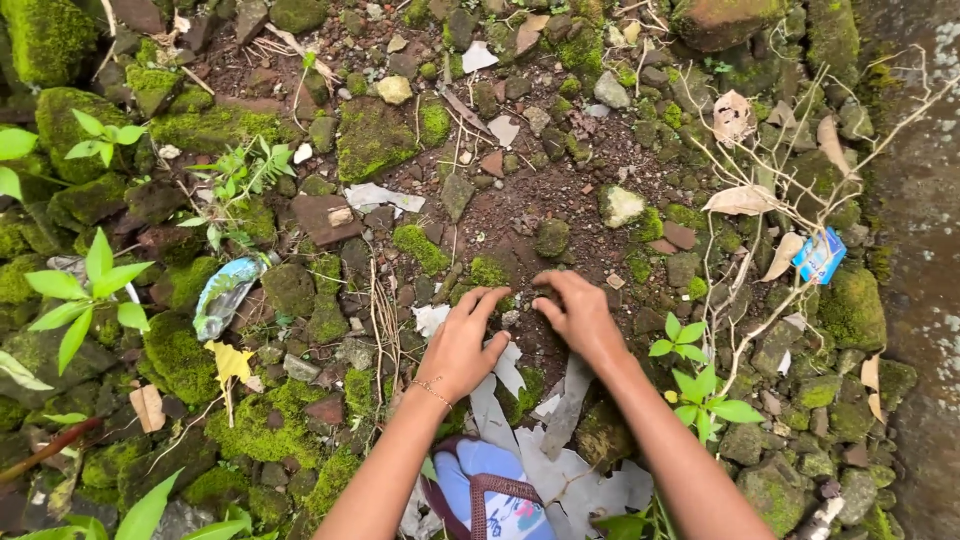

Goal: Weeding a mossy and rocky garden area by hand, pulling out small plants and debris.

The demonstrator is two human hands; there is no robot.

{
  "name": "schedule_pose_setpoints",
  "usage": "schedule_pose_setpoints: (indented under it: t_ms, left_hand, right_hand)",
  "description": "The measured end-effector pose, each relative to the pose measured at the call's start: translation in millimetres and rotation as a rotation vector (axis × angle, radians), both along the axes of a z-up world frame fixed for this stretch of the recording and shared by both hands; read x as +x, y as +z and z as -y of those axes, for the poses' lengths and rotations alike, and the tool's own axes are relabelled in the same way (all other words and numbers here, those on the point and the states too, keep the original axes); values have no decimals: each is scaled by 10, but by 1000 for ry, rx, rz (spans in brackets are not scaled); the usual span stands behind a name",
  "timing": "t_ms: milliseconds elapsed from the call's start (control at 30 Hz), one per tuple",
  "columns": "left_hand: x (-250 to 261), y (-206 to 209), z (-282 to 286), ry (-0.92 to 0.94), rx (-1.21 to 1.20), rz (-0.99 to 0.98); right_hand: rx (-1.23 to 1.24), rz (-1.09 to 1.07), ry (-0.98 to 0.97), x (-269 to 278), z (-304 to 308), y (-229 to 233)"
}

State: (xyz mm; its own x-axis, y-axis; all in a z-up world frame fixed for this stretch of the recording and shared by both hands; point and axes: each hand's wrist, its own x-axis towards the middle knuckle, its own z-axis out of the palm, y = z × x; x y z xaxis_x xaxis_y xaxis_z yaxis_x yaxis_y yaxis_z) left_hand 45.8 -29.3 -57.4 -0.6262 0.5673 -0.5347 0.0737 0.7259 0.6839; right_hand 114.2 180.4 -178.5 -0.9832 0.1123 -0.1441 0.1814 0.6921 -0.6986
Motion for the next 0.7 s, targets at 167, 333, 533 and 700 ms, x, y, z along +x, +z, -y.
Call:
schedule_pose_setpoints:
  t_ms: [167,333,533,700]
  left_hand:
    - [-95,150,113,73,-8,-3]
    - [-131,30,267,88,7,-51]
    - [-110,-26,327,108,-13,-57]
    - [-85,-102,302,103,-29,-75]
  right_hand:
    - [58,-84,34,-51,81,-317]
    - [28,-150,-62,-222,25,-75]
    - [-52,-17,219,-237,311,385]
    - [8,-6,426,-166,562,343]
